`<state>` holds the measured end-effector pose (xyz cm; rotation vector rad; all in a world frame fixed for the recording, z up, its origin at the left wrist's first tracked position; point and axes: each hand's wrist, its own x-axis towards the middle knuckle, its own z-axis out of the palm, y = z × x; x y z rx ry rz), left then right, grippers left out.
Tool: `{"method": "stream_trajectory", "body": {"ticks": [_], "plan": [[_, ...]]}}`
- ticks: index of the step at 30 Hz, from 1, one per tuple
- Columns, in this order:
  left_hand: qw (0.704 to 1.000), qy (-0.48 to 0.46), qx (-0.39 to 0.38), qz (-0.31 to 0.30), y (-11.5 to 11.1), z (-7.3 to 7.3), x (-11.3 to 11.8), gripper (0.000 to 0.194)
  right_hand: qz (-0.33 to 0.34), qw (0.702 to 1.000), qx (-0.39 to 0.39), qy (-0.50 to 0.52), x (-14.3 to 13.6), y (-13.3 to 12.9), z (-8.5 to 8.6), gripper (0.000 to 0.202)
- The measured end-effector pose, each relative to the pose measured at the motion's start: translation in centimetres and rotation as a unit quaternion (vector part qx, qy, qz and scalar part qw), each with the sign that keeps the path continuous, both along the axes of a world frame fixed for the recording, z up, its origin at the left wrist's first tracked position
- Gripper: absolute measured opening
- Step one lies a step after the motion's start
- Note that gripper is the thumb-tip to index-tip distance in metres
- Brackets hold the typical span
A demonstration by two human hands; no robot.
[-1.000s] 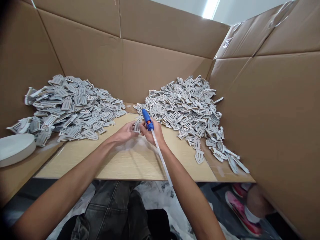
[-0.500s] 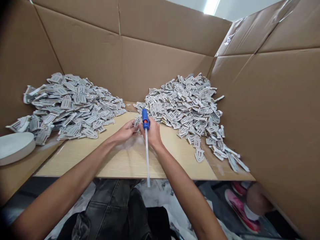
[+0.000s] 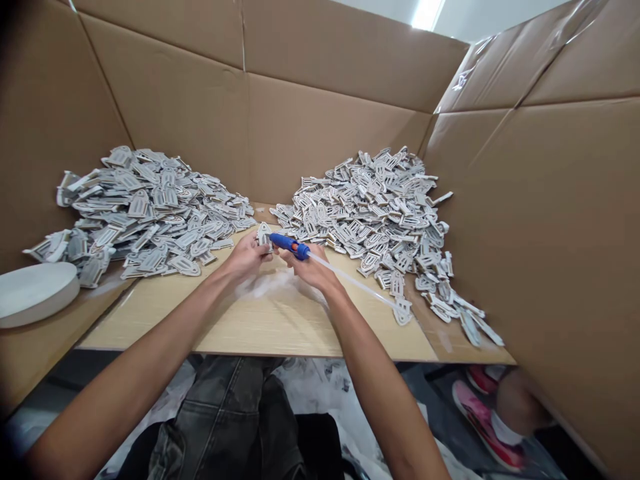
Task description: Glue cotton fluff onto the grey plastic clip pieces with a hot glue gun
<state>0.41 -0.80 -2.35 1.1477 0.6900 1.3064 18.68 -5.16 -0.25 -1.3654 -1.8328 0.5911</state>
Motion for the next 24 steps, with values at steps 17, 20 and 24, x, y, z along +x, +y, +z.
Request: {"method": "stream_trajectory", "body": {"ticks": [17, 20, 24], "plan": [[0.997, 0.047, 0.059, -0.001, 0.1, -1.1, -0.2, 0.024, -0.011, 0.999, 0.032, -0.013, -0.6, 0.0, -0.1, 0.047], [0.995, 0.062, 0.073, 0.011, 0.1, -1.2, -0.1, 0.025, -0.022, 0.999, 0.033, -0.020, -0.6, 0.0, -0.2, 0.050], [0.993, 0.076, 0.089, 0.023, 0.5, -1.6, 0.0, 0.027, -0.030, 0.998, 0.047, -0.030, -0.5, 0.2, -0.5, 0.053]]}}
